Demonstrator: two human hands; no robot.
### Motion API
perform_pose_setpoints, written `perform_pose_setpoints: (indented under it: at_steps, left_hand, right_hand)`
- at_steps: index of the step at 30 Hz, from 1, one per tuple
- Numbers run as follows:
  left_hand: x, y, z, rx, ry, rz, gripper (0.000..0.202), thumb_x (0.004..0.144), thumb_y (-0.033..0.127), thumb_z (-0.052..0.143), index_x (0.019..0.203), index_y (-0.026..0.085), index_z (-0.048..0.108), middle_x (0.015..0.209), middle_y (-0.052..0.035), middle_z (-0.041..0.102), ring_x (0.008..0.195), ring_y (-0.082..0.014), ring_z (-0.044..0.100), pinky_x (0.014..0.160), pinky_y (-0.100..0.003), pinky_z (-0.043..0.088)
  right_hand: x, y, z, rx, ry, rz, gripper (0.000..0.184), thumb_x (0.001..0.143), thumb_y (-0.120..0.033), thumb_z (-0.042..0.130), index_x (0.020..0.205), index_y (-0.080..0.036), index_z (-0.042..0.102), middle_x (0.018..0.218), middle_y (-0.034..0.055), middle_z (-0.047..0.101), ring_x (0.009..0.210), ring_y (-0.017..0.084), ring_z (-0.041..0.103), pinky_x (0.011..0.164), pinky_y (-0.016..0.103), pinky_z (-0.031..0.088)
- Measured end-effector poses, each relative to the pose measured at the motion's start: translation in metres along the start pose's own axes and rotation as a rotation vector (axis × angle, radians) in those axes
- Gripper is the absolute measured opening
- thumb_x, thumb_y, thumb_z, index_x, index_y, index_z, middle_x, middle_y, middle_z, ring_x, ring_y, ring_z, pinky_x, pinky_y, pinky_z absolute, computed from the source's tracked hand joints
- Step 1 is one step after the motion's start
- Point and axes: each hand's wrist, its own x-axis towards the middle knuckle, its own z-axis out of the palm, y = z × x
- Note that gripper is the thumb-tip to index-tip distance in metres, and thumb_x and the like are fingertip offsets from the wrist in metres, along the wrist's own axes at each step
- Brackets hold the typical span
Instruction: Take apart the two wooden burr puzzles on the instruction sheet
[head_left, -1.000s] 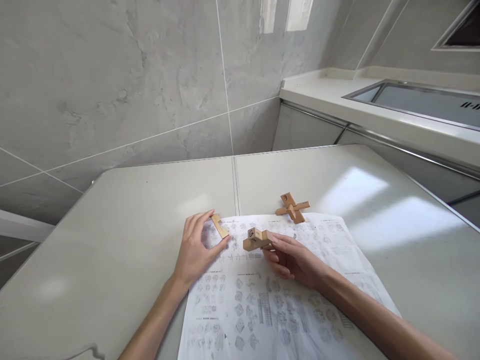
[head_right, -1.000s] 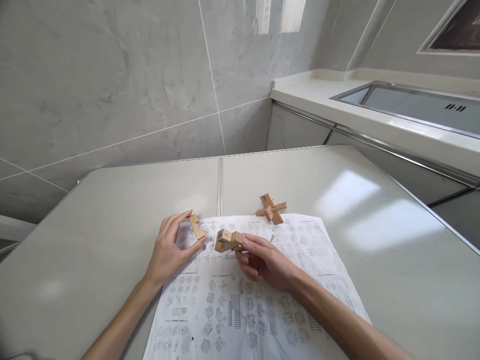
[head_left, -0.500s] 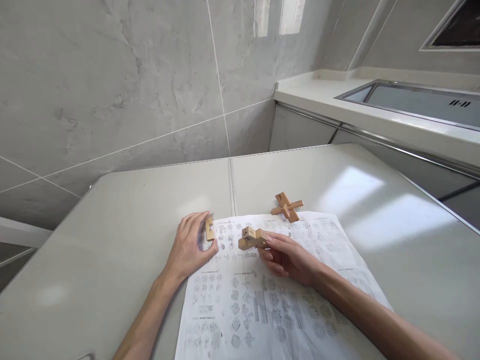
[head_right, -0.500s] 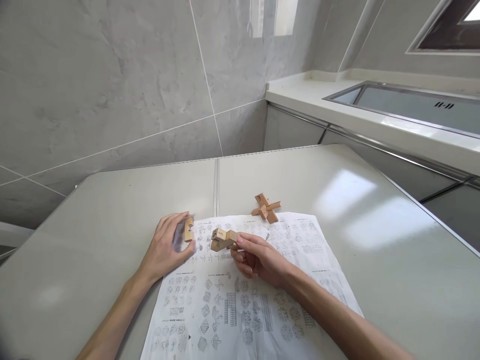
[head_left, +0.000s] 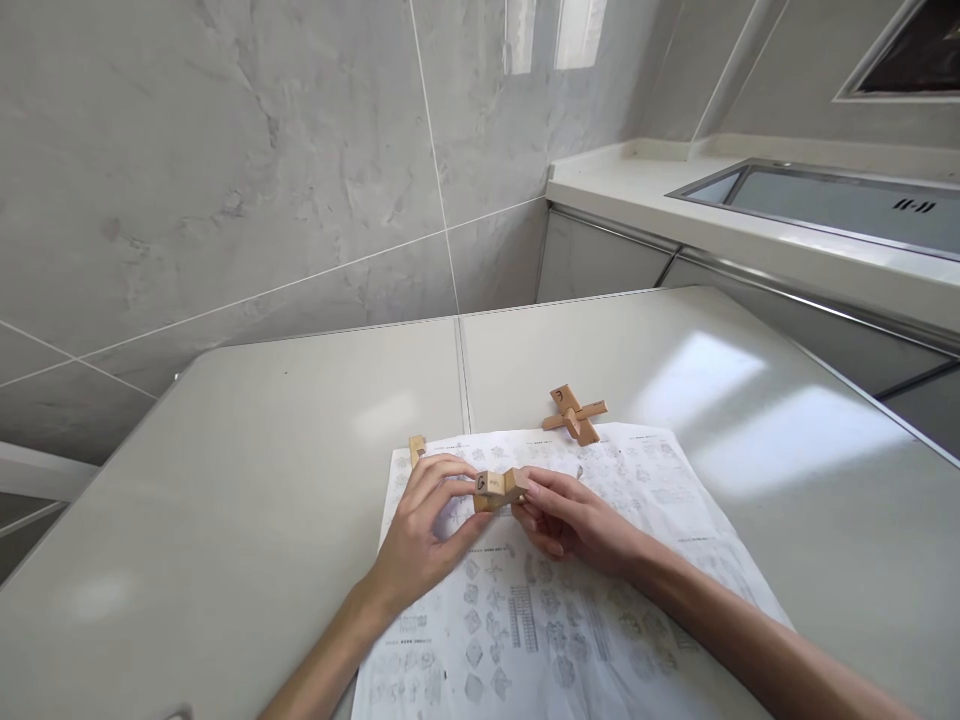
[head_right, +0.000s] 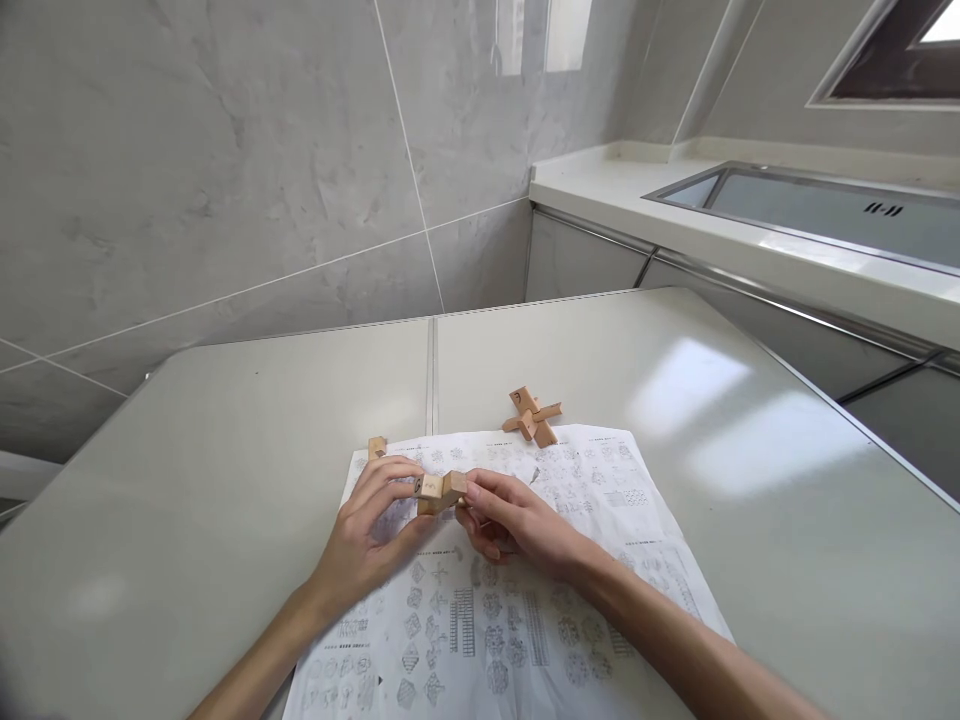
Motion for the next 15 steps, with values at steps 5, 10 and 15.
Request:
perform_pose_setpoints:
  at_steps: [5, 10, 15]
  left_hand:
    - [-0.003, 0.006, 0.003, -0.031, 0.01, -0.078, 0.011, 0.097, 0.034, 0.07, 0.093, 0.024, 0.069, 0.123, -0.0081, 0.066, 0.124, -0.0265, 0.059, 0.107, -0.043, 0.052]
    - [-0.005, 0.013, 0.007, -0.027, 0.045, -0.182, 0.018, 0.095, 0.035, 0.068, 0.081, 0.024, 0.068, 0.138, -0.0074, 0.058, 0.131, -0.0284, 0.055, 0.112, -0.048, 0.049]
    - [-0.005, 0.014, 0.013, 0.067, 0.132, -0.214, 0.021, 0.094, 0.033, 0.068, 0.075, 0.023, 0.064, 0.143, -0.0077, 0.056, 0.136, -0.0306, 0.05, 0.111, -0.052, 0.049]
  right_hand:
    - [-0.001, 0.007, 0.005, -0.322, 0.181, -0.103, 0.036, 0.106, -0.058, 0.055, 0.103, -0.022, 0.06, 0.063, -0.0063, 0.05, 0.049, 0.011, 0.042, 0.049, 0.025, 0.033]
    - [0.0, 0.016, 0.006, -0.808, 0.478, -0.251, 0.023, 0.104, -0.045, 0.059, 0.108, -0.023, 0.065, 0.061, -0.0051, 0.052, 0.054, 0.014, 0.048, 0.052, 0.027, 0.034]
    - [0.0, 0.018, 0.004, -1.078, 0.608, -0.29, 0.017, 0.101, -0.038, 0.062, 0.092, -0.023, 0.061, 0.067, -0.0029, 0.06, 0.055, 0.014, 0.053, 0.055, 0.027, 0.039]
